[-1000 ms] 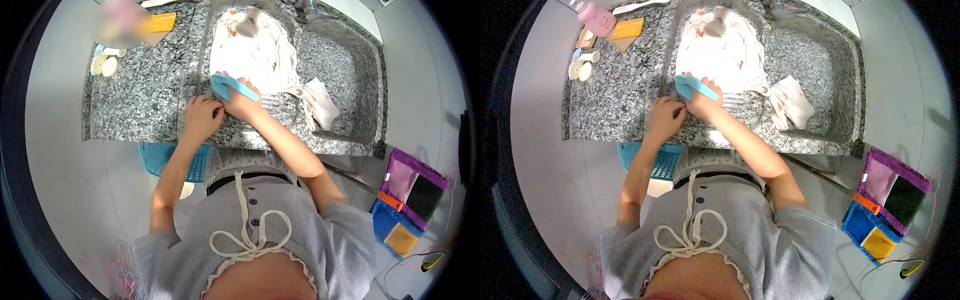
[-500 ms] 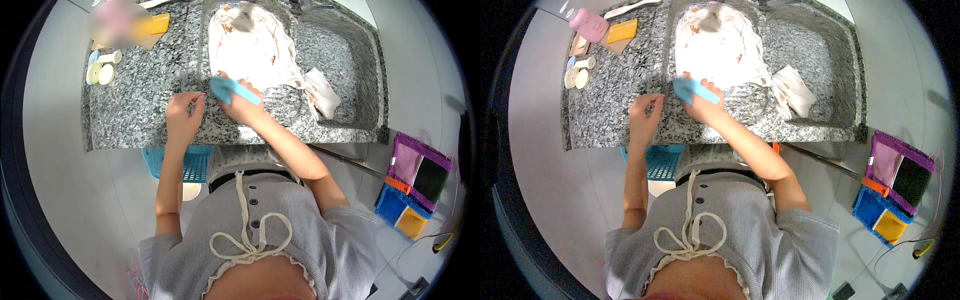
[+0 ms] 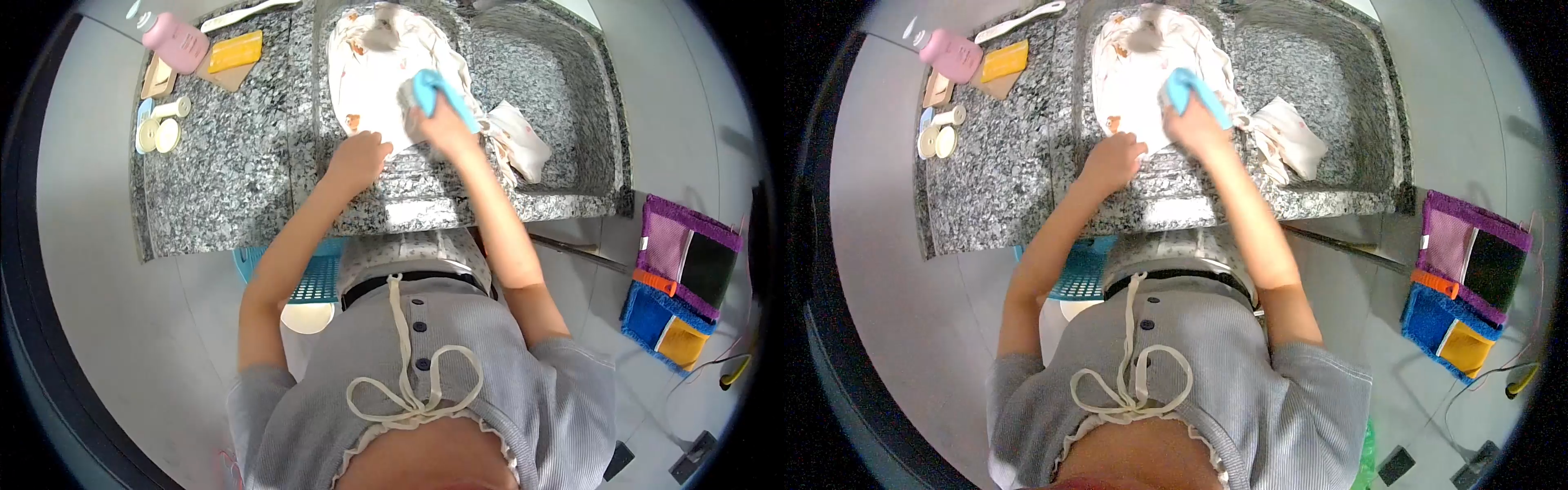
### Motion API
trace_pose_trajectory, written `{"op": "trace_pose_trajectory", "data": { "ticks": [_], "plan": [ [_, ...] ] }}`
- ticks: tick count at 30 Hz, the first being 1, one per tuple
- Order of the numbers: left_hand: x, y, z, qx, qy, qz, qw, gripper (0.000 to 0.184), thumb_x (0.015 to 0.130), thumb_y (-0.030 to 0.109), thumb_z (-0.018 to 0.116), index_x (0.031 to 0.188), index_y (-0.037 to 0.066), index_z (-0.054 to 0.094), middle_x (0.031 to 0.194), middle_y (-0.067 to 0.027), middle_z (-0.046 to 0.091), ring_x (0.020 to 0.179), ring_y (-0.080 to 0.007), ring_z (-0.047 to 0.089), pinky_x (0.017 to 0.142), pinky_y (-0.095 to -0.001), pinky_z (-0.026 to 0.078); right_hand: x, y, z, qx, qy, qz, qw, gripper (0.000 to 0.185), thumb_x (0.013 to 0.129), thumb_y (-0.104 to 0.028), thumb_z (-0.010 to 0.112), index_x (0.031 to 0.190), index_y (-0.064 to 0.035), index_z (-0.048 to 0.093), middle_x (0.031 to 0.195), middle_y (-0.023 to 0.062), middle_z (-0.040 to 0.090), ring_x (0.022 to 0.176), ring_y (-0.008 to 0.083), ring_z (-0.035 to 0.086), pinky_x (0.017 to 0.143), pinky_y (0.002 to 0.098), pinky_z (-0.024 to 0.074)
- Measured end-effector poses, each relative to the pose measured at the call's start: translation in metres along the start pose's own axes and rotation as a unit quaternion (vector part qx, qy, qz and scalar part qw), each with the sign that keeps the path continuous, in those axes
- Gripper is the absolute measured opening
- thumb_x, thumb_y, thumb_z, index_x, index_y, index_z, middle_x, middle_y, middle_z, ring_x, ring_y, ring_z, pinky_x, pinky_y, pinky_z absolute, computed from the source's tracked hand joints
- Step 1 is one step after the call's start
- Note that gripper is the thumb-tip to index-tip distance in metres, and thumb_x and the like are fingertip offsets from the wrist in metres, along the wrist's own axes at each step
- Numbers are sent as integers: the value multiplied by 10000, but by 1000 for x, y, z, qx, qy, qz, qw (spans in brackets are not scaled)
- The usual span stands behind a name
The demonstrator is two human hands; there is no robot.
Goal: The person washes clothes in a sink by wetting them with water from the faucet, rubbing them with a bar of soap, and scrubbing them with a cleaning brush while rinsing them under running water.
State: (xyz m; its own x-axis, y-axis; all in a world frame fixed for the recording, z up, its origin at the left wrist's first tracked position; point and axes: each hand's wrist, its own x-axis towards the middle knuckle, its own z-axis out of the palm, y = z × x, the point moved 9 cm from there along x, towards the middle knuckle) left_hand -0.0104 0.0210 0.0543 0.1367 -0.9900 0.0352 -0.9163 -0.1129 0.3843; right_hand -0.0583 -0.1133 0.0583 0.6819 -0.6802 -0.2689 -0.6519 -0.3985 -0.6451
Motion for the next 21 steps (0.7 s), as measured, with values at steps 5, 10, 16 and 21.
{"op": "trace_pose_trajectory", "data": {
  "ticks": [5,10,16,21],
  "plan": [
    [-37,-5,-32,27,18,13,999,129,690,89,592,816,64,575,771,-89,533,800,-259,550,705,-381,477,-31,-47,56,-209,0,-70,975,669,755,-325,576,1349,-159,316,1048,209,497,952,338,535,793,440,465],
    [-35,-6,-34,32,-12,-28,999,74,678,87,599,745,57,597,755,-81,546,790,-232,553,716,-354,481,9,21,-14,-230,132,19,964,561,803,-312,508,1317,-156,348,996,186,534,907,347,545,750,437,473],
    [-40,-17,-41,47,-15,-38,998,87,643,85,604,709,41,569,753,-103,530,785,-282,550,690,-387,472,-28,-43,61,-149,-54,-58,986,614,778,-254,511,1348,-127,320,1042,235,533,957,354,543,783,435,478],
    [-41,-14,-55,23,-9,-60,998,93,642,81,600,722,37,579,773,-114,540,790,-291,550,691,-391,472,15,17,14,-183,76,-26,980,538,756,-293,545,1243,-100,423,1075,211,544,982,360,540,817,433,463]
  ]
}}
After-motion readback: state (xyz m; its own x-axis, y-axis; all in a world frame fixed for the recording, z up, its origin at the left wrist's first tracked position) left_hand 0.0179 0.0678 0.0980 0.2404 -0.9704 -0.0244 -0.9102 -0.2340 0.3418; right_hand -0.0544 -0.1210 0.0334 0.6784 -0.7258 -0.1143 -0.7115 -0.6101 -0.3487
